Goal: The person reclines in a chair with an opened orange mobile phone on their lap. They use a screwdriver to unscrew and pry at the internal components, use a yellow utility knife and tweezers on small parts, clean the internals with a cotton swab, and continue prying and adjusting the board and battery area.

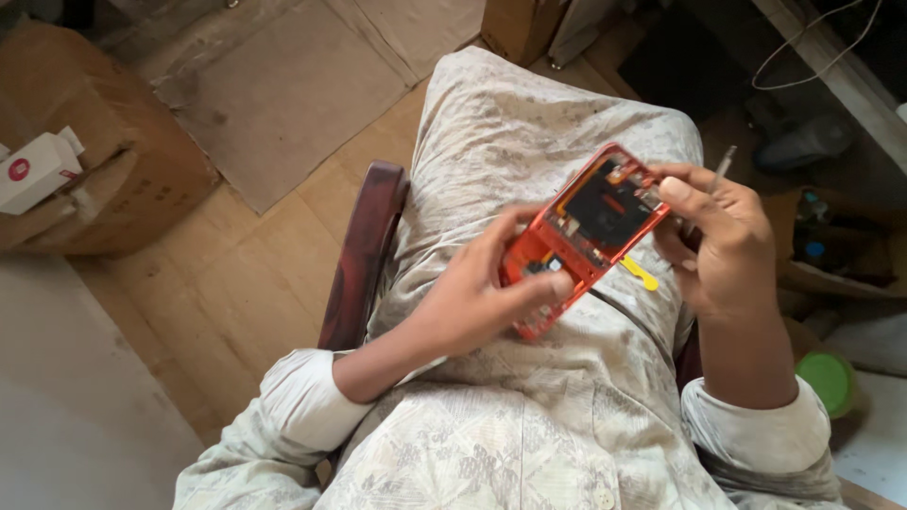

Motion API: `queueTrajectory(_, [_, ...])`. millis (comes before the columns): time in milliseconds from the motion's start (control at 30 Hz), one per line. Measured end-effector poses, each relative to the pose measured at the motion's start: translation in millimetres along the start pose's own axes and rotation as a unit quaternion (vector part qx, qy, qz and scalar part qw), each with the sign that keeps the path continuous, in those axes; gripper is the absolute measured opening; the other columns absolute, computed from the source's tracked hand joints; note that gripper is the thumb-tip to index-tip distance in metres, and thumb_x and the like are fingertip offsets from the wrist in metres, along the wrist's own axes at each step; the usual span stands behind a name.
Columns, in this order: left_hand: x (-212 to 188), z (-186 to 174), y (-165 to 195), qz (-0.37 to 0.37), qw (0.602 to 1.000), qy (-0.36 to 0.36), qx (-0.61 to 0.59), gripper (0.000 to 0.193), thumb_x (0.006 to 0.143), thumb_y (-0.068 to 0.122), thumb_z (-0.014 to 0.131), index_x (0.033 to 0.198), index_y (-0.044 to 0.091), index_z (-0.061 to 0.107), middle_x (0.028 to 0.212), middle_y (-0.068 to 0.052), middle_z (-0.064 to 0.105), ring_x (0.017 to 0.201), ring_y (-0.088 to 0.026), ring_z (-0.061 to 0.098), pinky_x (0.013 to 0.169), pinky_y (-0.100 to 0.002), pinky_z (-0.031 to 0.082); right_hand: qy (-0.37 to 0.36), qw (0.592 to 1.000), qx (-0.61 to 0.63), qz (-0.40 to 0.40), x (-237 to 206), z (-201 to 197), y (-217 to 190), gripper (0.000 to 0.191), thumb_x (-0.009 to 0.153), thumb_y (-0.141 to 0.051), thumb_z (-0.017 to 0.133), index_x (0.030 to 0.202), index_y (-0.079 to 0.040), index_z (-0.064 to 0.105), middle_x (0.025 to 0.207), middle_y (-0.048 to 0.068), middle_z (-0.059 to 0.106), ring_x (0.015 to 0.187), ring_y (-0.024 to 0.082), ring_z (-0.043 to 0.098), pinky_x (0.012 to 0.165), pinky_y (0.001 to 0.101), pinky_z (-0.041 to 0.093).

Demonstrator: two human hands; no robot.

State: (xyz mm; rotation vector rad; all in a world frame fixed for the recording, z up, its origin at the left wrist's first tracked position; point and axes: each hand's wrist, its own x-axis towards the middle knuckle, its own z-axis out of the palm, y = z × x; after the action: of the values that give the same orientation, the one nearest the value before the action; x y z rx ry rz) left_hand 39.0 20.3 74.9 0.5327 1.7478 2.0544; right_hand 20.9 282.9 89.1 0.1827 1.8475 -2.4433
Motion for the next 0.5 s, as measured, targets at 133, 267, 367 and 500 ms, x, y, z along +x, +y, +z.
queueTrajectory(133, [-7.7,10.0,21.5,0.069,0.919,0.110,0.373,0.102,0.074,0.041,0.087,0.154,0.003,0.037,0.128,-0.019,0.057,0.119,-0.033,0.061,0.093,-0.041,0.053,-0.004,1.000,0.012,-0.003,-8.2,-2.5,-3.4,0.030,0.099,-0.010,0.063,0.122,0.009,0.063,0.089,0.008,0.067,0.050,0.005,0.042,0.044,0.0182,0.027])
queueTrajectory(267, [-0.7,15.7,25.1,0.078,0.885,0.139,0.438,0.101,0.069,0.033,0.086,0.153,0.007,0.037,0.117,-0.015,0.056,0.108,-0.033,0.062,0.083,-0.041,0.053,-0.014,1.000,0.006,-0.013,-17.9,2.0,-3.0,0.036,0.098,-0.008,0.063,0.128,0.012,0.061,0.093,0.010,0.069,0.049,0.004,0.039,0.044,0.0176,0.027])
queueTrajectory(367, [1.6,10.3,20.3,0.097,0.887,0.146,0.428,0.102,0.069,0.029,0.086,0.156,0.009,0.037,0.114,-0.013,0.056,0.103,-0.032,0.062,0.086,-0.043,0.053,-0.007,1.000,0.006,-0.006,-22.4,1.9,-1.6,0.042,0.098,-0.007,0.062,0.134,0.015,0.060,0.094,0.011,0.070,0.048,0.004,0.039,0.044,0.0177,0.026])
queueTrajectory(500, [0.9,3.6,16.7,0.130,0.917,0.128,0.353,0.107,0.072,0.028,0.087,0.161,0.008,0.031,0.114,-0.011,0.057,0.099,-0.027,0.064,0.087,-0.040,0.055,-0.012,0.999,0.039,-0.013,-28.9,-4.1,0.2,0.042,0.102,-0.007,0.060,0.136,0.017,0.057,0.095,0.013,0.069,0.049,0.006,0.039,0.045,0.0197,0.027])
